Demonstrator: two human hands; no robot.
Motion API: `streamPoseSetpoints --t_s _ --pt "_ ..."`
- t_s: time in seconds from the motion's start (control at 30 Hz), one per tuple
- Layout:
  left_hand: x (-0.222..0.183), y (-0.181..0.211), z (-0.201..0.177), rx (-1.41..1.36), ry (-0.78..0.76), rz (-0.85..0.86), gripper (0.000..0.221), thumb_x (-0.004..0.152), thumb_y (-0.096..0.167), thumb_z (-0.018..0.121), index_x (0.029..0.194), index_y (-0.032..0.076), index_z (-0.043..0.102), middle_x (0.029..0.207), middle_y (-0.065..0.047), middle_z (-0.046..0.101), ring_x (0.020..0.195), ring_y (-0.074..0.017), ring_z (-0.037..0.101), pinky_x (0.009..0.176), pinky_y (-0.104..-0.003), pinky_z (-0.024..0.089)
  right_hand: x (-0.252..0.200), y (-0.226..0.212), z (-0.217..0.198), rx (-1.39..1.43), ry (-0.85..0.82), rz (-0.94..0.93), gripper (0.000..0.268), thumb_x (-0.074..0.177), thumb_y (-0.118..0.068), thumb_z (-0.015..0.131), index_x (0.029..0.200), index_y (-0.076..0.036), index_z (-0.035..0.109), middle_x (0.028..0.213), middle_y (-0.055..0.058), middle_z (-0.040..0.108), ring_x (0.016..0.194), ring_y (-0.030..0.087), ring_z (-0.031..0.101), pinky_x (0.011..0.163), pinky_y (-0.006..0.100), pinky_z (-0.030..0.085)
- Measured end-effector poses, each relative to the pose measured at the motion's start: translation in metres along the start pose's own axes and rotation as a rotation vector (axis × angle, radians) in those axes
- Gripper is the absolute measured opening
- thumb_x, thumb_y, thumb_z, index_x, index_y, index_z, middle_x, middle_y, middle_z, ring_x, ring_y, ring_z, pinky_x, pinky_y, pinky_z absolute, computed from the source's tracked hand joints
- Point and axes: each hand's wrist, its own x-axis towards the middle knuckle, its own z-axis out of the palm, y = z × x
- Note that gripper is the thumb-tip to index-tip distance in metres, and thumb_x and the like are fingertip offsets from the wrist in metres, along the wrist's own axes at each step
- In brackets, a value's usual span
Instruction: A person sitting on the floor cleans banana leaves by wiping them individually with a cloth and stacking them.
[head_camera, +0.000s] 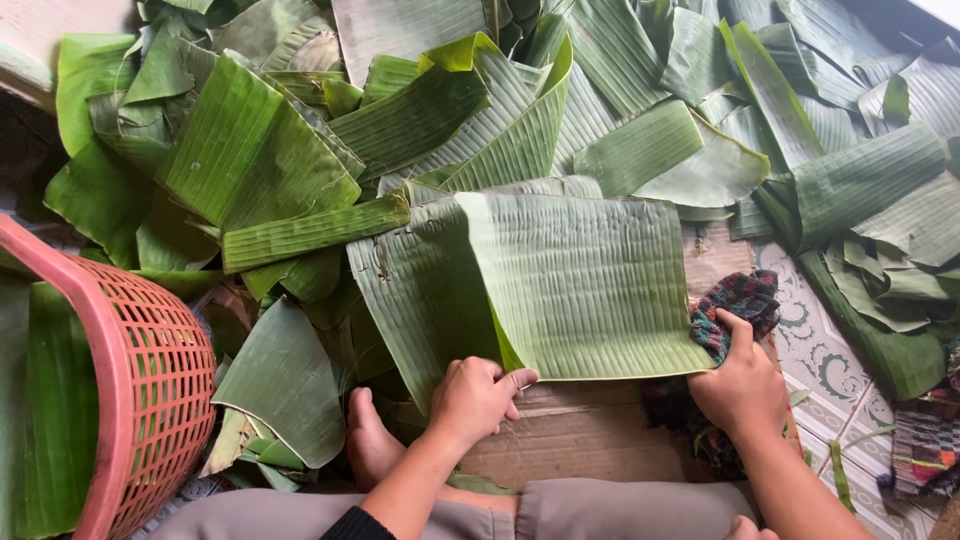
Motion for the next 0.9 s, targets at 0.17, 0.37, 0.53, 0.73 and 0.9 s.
streamPoseSetpoints --t_s 0.17,0.37,0.53,0.73,0.9 --pt "0.01 -0.009 0.005 -0.04 0.1 -0.003 0.039 0.098 0.036 0.063 0.074 0.007 0.073 0.061 0.002 0.074 0.051 -0.0126 0.064 0.059 -0.025 0.055 0.0 -0.003 -0.004 0.018 -0.033 0.022 0.077 0.078 -0.033 0.063 0.153 -0.031 0.045 0.119 0.019 0.072 0.103 0.044 0.07 0.082 0.051 0.055" --pt "0.024 -0.025 0.017 -0.066 0.22 0.027 0.035 0.101 0.03 0.052 0.08 0.005 0.063 0.08 0.002 0.08 0.061 -0.0185 0.067 0.065 -0.033 0.057 0.001 -0.003 -0.001 -0.002 -0.009 0.024 0.074 0.08 -0.045 0.062 0.151 -0.03 0.046 0.113 0.02 0.073 0.1 0.043 0.071 0.082 0.051 0.056" --pt "0.016 -0.014 0.007 -0.215 0.189 -0.013 0.044 0.102 0.039 0.056 0.076 0.003 0.055 0.08 -0.002 0.08 0.044 -0.014 0.064 0.045 -0.029 0.051 0.001 -0.003 -0.004 -0.004 -0.03 0.044 0.075 0.08 -0.046 0.062 0.152 -0.031 0.045 0.115 0.019 0.073 0.101 0.042 0.071 0.082 0.05 0.056" --pt "0.012 -0.012 -0.007 -0.178 0.056 -0.135 0.039 0.108 0.033 0.043 0.089 0.003 0.059 0.077 -0.001 0.079 0.044 -0.0137 0.064 0.056 -0.028 0.055 0.054 0.021 -0.02 0.217 -0.018 0.065 0.069 0.081 -0.029 0.062 0.149 -0.021 0.051 0.117 0.022 0.071 0.096 0.045 0.069 0.082 0.053 0.055" --pt "0.014 -0.004 -0.009 -0.049 -0.051 -0.253 0.039 0.108 0.036 0.045 0.089 0.006 0.061 0.076 0.004 0.079 0.043 -0.0108 0.063 0.052 -0.023 0.052 0.073 -0.049 -0.066 0.445 0.519 -0.46 0.034 0.084 -0.005 0.062 0.116 0.008 0.068 0.108 0.024 0.067 0.089 0.04 0.063 0.083 0.045 0.052"
